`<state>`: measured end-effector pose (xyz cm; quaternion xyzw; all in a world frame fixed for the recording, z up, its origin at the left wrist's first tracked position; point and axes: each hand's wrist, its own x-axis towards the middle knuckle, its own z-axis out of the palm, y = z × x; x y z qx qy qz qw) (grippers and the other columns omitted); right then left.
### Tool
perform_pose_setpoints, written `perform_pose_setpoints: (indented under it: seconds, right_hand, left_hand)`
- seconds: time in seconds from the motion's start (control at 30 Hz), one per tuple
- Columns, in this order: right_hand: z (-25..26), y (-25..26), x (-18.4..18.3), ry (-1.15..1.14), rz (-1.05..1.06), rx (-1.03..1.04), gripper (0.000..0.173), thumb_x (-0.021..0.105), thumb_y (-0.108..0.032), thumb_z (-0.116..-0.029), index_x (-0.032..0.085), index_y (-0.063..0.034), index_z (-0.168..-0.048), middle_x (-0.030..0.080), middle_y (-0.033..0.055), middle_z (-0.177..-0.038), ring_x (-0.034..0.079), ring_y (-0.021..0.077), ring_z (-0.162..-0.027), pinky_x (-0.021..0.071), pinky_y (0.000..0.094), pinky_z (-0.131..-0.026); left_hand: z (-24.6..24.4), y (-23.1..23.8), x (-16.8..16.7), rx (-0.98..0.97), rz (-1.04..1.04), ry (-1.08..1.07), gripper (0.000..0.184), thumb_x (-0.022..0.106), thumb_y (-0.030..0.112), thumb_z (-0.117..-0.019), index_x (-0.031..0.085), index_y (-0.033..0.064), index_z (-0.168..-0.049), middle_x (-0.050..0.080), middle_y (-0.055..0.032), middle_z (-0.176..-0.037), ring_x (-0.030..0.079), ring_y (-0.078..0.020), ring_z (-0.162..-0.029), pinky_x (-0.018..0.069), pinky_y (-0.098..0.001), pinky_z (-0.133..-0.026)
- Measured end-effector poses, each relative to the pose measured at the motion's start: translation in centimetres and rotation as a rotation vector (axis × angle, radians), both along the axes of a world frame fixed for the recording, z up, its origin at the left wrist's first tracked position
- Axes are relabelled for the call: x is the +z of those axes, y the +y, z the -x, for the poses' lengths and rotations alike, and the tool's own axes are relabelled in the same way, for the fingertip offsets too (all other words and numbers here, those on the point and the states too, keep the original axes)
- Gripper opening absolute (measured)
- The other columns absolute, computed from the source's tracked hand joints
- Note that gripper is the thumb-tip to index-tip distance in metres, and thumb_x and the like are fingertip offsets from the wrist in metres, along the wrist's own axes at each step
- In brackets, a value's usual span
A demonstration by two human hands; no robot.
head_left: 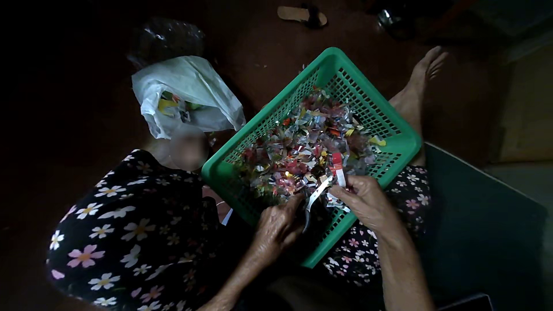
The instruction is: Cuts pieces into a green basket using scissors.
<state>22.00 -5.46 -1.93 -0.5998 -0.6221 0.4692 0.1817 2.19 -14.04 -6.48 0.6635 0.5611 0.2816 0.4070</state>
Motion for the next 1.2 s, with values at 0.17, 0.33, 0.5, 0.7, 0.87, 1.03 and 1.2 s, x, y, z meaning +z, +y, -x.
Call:
perform_pose_setpoints:
  seconds: [0.17, 0.33, 0.5, 0.7, 0.87, 1.03, 1.2]
  right_hand:
    - [0.3, 0.3, 0.1, -0.079, 0.003, -0.002, 0.024, 0.067, -0.012, -0.0933, 0.061, -0.011, -0.07, 0.052, -0.0079, -0.06, 0.049, -0.0025, -0.057, 0.0408, 0.0169, -0.056]
    - [0.5, 0.7, 1.4, -0.207, 0.115, 0.148, 0.028, 0.064, -0.018, -0.0978, 0.06, -0.0066, -0.072, 0.05, -0.0039, -0.065, 0.049, 0.0024, -0.063, 0.0417, 0.023, -0.062]
    - [0.6, 0.6, 1.2, -0.157, 0.136, 0.111, 0.027, 0.065, -0.015, -0.0974, 0.062, -0.0074, -0.072, 0.051, -0.006, -0.064, 0.049, -0.0009, -0.06, 0.0409, 0.0196, -0.061]
    - [0.8, 0.8, 1.0, -0.231, 0.017, 0.103, 0.034, 0.066, -0.016, -0.0962, 0.056, -0.0101, -0.064, 0.045, -0.0067, -0.06, 0.043, 0.0006, -0.057, 0.0365, 0.022, -0.058]
    - [0.7, 2.9, 2.4, -0.48, -0.098, 0.225, 0.019, 0.067, -0.011, -0.0991, 0.071, 0.0042, -0.089, 0.065, 0.0176, -0.086, 0.064, 0.0312, -0.083, 0.0521, 0.0523, -0.078]
    - [-1.1, 8.9, 1.3, -0.543, -0.28, 0.04, 0.027, 0.056, -0.011, -0.1043, 0.069, 0.0042, -0.122, 0.067, 0.0287, -0.119, 0.063, 0.0464, -0.112, 0.0472, 0.0627, -0.098]
    - [2.2, 10.7, -2.3, -0.603, -0.154, 0.041, 0.041, 0.057, -0.011, -0.1042, 0.053, 0.0105, -0.139, 0.051, 0.0348, -0.14, 0.052, 0.0515, -0.129, 0.0431, 0.0641, -0.106]
  left_hand:
    - [0.1, 0.3, 0.3, -0.044, 0.065, -0.053, 0.037, 0.059, 0.02, -0.0972, 0.064, -0.0002, -0.128, 0.071, -0.0154, -0.086, 0.07, -0.0306, -0.073, 0.056, -0.0497, -0.067]
    - [0.1, 0.6, 0.7, -0.085, 0.13, 0.069, 0.052, 0.057, 0.023, -0.0998, 0.051, 0.0003, -0.147, 0.07, -0.0202, -0.117, 0.071, -0.0368, -0.102, 0.0563, -0.0547, -0.086]
    - [0.2, 0.4, -0.2, -0.046, 0.035, -0.003, 0.043, 0.063, 0.024, -0.0961, 0.062, -0.0006, -0.132, 0.072, -0.0166, -0.089, 0.071, -0.0338, -0.076, 0.0561, -0.053, -0.069]
    - [0.5, 0.7, 0.1, -0.062, 0.18, -0.165, 0.038, 0.059, 0.029, -0.0977, 0.066, 0.0022, -0.124, 0.071, -0.0132, -0.089, 0.069, -0.0254, -0.081, 0.0542, -0.0463, -0.074]
    - [1.0, 0.6, 0.3, -0.242, 0.44, -0.468, 0.054, 0.045, 0.031, -0.1026, 0.044, -0.0012, -0.146, 0.067, -0.0119, -0.12, 0.065, -0.011, -0.105, 0.0529, -0.0311, -0.094]
    - [0.3, 0.3, 0.1, 0.01, 0.369, -0.481, 0.055, 0.045, 0.038, -0.1006, 0.049, -0.0006, -0.14, 0.071, -0.0058, -0.114, 0.067, -0.0084, -0.1, 0.0558, -0.0296, -0.088]
    - [-0.1, 0.3, -0.3, 0.088, 0.266, -0.406, 0.048, 0.049, 0.033, -0.1027, 0.054, -0.0023, -0.135, 0.072, -0.0075, -0.105, 0.069, -0.009, -0.091, 0.0569, -0.0295, -0.083]
